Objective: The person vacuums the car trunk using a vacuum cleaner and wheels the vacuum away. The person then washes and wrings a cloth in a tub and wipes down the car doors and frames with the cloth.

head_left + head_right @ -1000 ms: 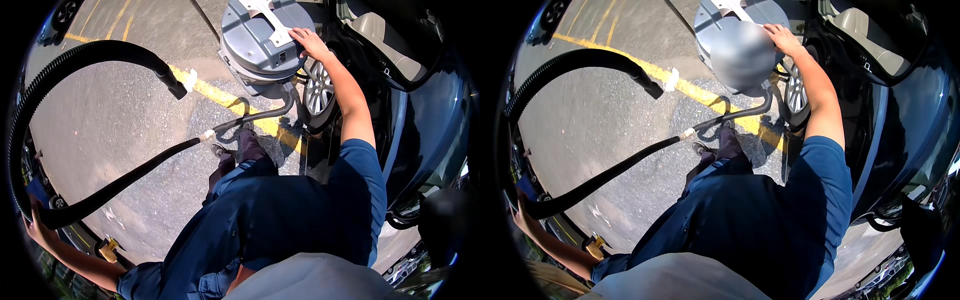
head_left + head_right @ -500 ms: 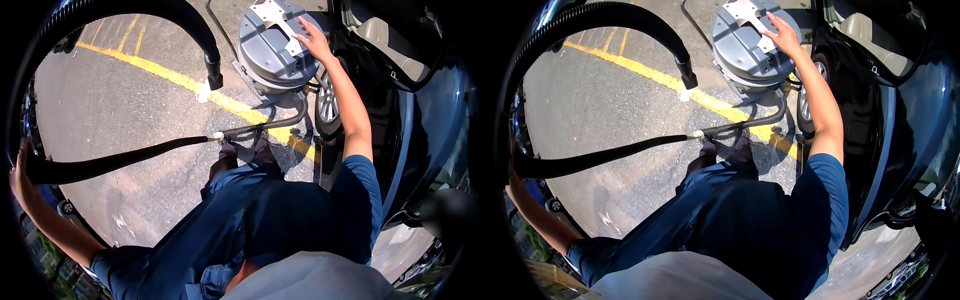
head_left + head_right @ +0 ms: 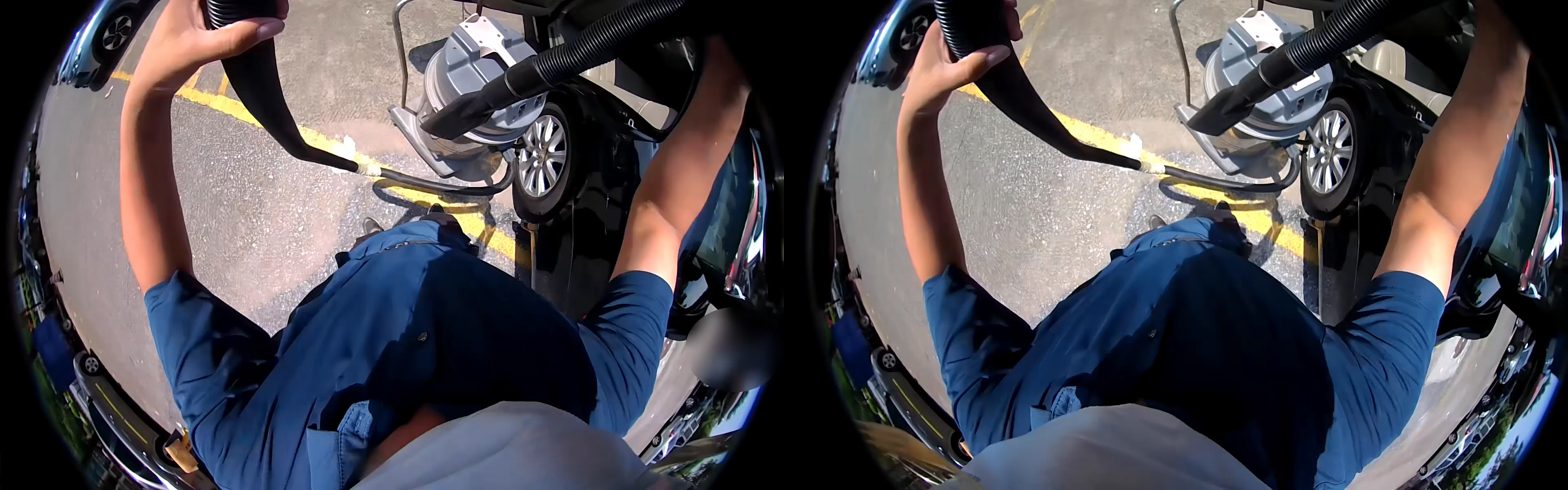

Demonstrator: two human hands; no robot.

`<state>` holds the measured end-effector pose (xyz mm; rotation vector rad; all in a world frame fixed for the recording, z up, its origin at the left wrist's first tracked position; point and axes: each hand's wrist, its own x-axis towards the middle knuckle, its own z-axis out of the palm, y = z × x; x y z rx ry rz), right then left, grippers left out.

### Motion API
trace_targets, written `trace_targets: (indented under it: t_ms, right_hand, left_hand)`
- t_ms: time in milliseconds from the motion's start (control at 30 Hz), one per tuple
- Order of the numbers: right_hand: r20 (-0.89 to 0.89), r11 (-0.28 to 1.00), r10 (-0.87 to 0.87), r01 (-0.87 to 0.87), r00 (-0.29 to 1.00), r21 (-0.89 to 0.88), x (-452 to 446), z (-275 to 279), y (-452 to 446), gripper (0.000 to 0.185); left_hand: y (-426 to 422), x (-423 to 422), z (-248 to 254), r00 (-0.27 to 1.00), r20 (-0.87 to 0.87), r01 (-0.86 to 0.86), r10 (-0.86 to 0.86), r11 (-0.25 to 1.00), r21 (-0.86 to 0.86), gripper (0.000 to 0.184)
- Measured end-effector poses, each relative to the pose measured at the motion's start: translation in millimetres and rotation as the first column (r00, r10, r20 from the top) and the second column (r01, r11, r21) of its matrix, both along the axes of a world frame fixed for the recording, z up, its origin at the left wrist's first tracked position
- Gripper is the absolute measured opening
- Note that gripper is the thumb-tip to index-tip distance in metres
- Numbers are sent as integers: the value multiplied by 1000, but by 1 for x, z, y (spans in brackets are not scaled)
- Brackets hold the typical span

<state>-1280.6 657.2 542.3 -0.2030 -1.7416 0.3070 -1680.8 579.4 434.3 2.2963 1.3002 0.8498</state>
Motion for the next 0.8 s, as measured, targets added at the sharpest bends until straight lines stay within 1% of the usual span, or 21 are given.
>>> trace_targets:
  t_ms: [33, 67, 100, 133, 167, 200, 233, 267, 300, 367, 433, 467, 500, 533, 567, 600, 633, 667, 733, 767, 800]
  right_hand:
    - [57, 995, -97, 96, 994, 11, 9, 25, -2, 23]
    - [114, 981, -192, 190, 975, 30, 18, 50, -3, 24]
    - [137, 943, -331, 333, 934, 7, 32, 74, -2, 27]
    - [156, 885, -460, 465, 874, 2, 45, 101, 2, 31]
    - [174, 804, -584, 595, 793, -14, 63, 121, 3, 35]
    - [197, 704, -693, 710, 694, -25, 82, 136, 2, 39]
    - [219, 599, -779, 800, 588, -16, 97, 149, 4, 43]
    - [208, 486, -868, 857, 450, 172, 124, 153, 5, 43]
    - [167, 352, -935, 868, 312, 351, 140, 154, 8, 44]
    - [290, 265, -935, 944, 202, 195, 128, 122, -27, 46]
    - [326, 148, -944, 949, 52, 279, 156, 102, -30, 46]
    - [336, 117, -942, 953, 17, 278, 176, 93, -30, 43]
    - [371, 102, -928, 963, 1, 251, 202, 77, -33, 40]
    - [413, 81, -911, 976, -10, 204, 234, 59, -36, 38]
    - [460, 63, -888, 983, -24, 173, 259, 38, -43, 36]
    - [513, 49, -857, 987, -36, 152, 282, 14, -49, 34]
    - [571, 38, -819, 988, -57, 152, 304, -9, -59, 33]
    - [644, 55, -758, 975, -100, 216, 326, -31, -70, 32]
    - [698, 22, -715, 995, -50, 93, 336, -72, -95, 33]
    - [496, -92, -865, 944, 82, -316, 288, -89, -96, 37]
    - [479, -118, -870, 894, 117, -433, 270, -99, -106, 42]
  left_hand:
    - [3, 19, -61, 956, 293, 45, 5, 986, -164, 41]
    - [9, 25, -132, 876, 482, 180, 23, 912, -370, 40]
    - [15, 31, -220, 849, 518, 172, 103, 873, -457, 38]
    - [13, 36, -303, 854, 490, 112, 172, 861, -496, 39]
    - [0, 46, -372, 820, 509, 88, 262, 820, -565, 43]
    - [-14, 56, -408, 839, 435, 25, 328, 774, -632, 47]
    - [-17, 59, -463, 853, 453, -21, 258, 885, -465, 46]
    - [-11, 61, -479, 865, 447, 14, 227, 880, -474, 48]
    - [6, 62, -472, 827, 494, 1, 270, 877, -481, 48]
    - [54, 58, -424, 742, 569, -33, 354, 867, -496, 48]
    - [109, 58, -359, 688, 621, -137, 375, 908, -397, 43]
    - [129, 61, -310, 619, 670, -167, 410, 902, -398, 44]
    - [157, 61, -279, 642, 666, -221, 381, 923, -316, 44]
    - [179, 65, -251, 627, 675, -272, 389, 921, -277, 43]
    - [203, 67, -234, 621, 709, -265, 334, 941, -210, 42]
    - [224, 73, -218, 618, 718, -263, 319, 945, -194, 43]
    - [246, 77, -210, 654, 684, -285, 322, 943, -172, 45]
    - [271, 81, -206, 694, 657, -280, 295, 951, -131, 46]
    - [315, 93, -200, 770, 597, -229, 227, 971, -75, 47]
    - [336, 102, -195, 801, 570, -185, 183, 981, -56, 48]
    - [348, 117, -185, 809, 554, -123, 197, 978, -168, 49]
